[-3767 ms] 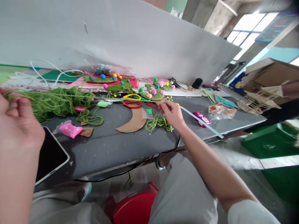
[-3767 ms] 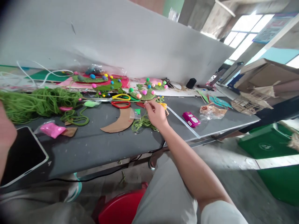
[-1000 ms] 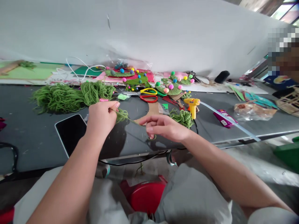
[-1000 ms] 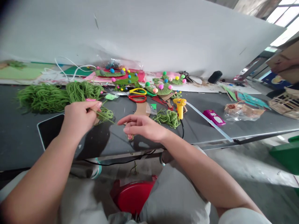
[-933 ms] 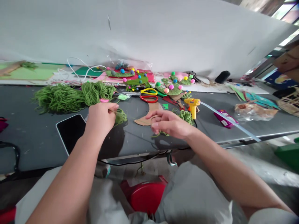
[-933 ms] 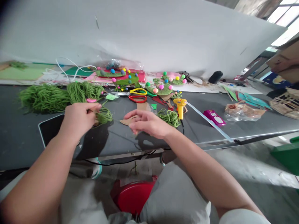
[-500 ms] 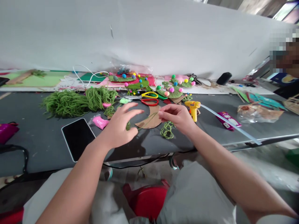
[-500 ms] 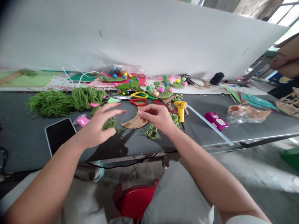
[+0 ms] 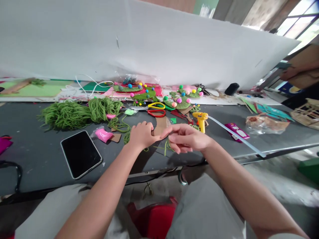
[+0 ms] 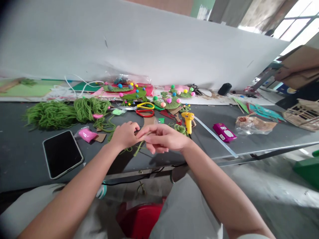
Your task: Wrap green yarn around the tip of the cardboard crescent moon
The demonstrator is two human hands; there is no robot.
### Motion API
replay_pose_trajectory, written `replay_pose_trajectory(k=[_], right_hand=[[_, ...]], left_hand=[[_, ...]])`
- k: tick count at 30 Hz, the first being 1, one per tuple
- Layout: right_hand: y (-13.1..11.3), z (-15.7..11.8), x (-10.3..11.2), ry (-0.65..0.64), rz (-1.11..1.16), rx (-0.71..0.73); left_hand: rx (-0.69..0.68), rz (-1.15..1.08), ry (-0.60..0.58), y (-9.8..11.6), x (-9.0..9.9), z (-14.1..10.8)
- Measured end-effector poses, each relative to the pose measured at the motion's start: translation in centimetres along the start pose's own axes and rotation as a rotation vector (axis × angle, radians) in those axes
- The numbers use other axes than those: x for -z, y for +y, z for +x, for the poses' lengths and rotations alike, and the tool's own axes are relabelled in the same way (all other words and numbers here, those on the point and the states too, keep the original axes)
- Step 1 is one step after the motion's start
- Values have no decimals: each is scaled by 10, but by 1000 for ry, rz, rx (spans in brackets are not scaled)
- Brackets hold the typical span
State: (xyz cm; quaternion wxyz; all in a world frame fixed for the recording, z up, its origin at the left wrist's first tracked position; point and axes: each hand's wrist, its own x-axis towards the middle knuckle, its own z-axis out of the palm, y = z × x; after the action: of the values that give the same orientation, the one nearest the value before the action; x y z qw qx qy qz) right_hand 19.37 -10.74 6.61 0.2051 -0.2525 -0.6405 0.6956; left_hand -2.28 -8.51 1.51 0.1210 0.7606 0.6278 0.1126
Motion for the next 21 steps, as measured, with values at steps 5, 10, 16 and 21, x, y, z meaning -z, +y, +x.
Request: replay_pose_trajectory(k=[5,10,16,21], right_hand=[[17,18,12,534,-491,12],[30,22,18,463,-739,-63],[36,29,18,578,-967,-138],[39,34,20,683,-974,-262]], left_hand=[[76,-17,-143,2,10,-5],[129,-61,-206,-4,19,-6],[198,-267,-222,-24,20,1],[208,-534,-219,-36,16,10]])
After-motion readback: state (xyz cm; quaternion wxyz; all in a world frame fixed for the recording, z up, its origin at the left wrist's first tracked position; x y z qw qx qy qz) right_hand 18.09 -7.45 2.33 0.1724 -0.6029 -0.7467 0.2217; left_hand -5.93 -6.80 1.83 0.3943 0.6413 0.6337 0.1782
